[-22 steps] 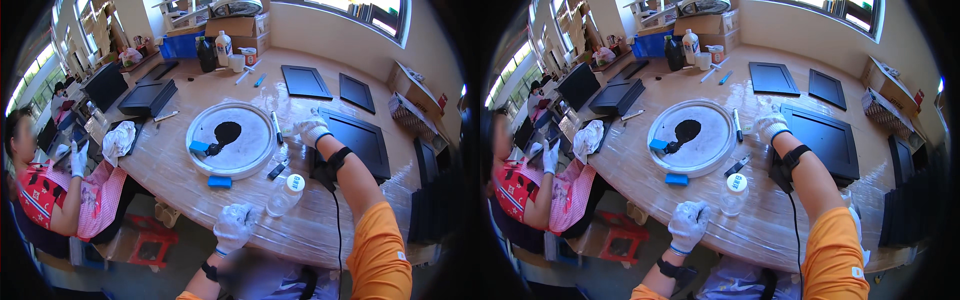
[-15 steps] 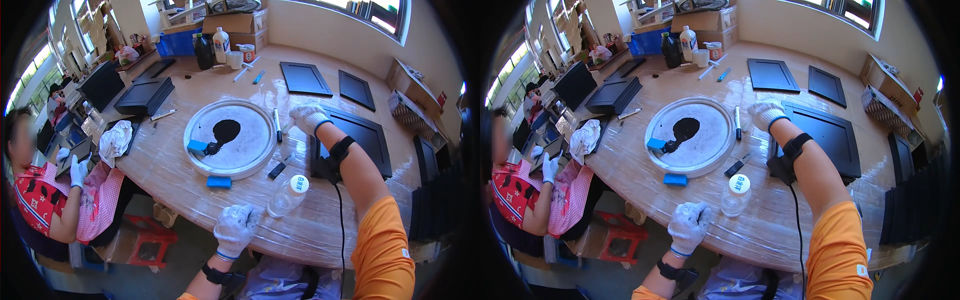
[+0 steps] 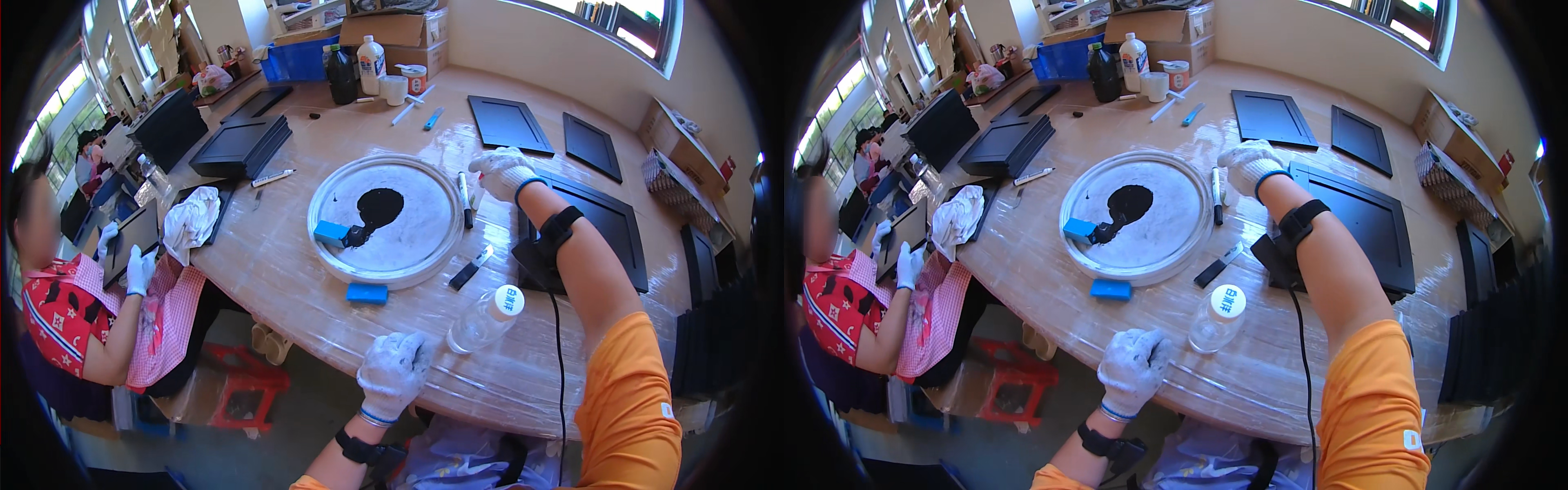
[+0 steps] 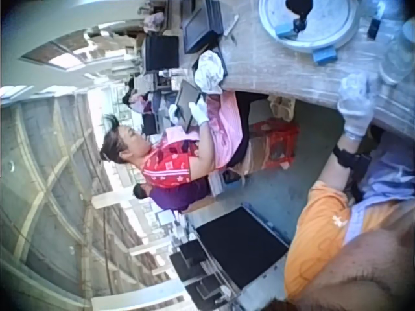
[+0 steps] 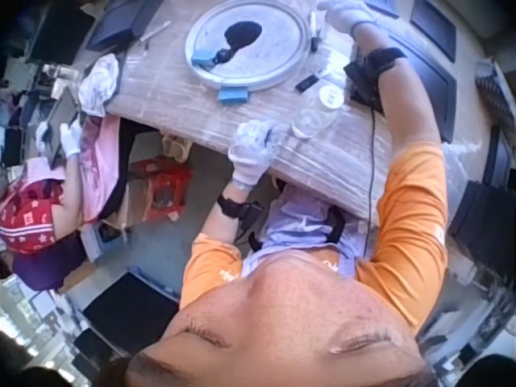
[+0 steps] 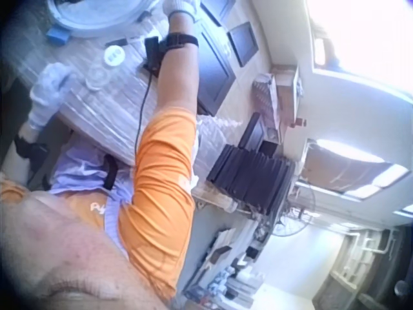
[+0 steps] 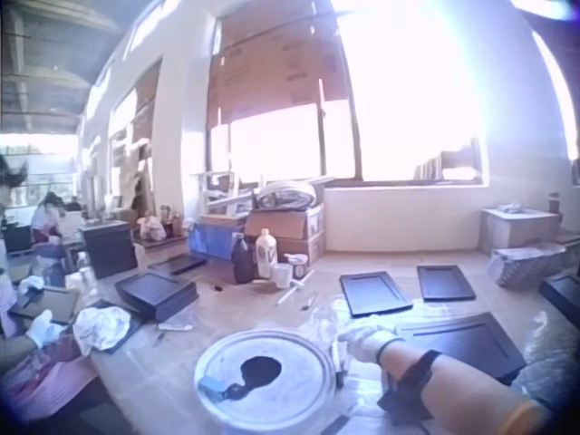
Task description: Wiping and cleaning black cabinet door panels with a cloth and a scraper.
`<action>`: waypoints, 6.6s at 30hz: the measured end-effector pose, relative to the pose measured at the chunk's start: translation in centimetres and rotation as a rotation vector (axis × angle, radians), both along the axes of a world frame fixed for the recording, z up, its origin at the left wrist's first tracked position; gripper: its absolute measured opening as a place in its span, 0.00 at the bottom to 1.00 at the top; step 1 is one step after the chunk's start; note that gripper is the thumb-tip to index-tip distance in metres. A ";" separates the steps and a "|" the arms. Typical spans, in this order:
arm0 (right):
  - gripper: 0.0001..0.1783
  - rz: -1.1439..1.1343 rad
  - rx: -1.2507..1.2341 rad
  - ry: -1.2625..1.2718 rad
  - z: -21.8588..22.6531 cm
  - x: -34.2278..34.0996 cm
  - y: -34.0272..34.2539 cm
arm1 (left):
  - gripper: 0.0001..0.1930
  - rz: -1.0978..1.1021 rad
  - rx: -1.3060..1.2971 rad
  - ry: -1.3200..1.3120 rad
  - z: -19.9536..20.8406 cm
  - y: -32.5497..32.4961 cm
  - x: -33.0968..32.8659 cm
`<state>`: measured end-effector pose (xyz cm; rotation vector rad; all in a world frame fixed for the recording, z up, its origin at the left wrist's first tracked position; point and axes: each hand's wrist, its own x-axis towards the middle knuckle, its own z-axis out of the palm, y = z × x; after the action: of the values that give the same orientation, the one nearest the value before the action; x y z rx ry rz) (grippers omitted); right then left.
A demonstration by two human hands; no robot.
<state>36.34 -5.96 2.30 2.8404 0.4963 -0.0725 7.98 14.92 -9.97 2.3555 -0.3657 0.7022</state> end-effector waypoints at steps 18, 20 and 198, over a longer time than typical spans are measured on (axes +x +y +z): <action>0.35 -0.085 0.324 -0.275 -2.2 -10.3 -15.3 | 0.10 0.039 -0.099 0.028 -1.2 -0.4 -0.5; 0.31 -0.148 0.302 -0.230 -2.5 -12.7 -18.6 | 0.10 0.018 -0.137 0.036 -1.1 -0.2 -0.7; 0.15 -0.643 0.748 -0.746 -16.8 -52.8 -34.6 | 0.28 -0.286 1.022 -0.017 8.0 -19.3 -1.5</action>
<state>-16.47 -40.56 -14.50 3.2234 -0.6844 1.2248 6.50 -4.34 -1.98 3.1082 -1.2820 0.4309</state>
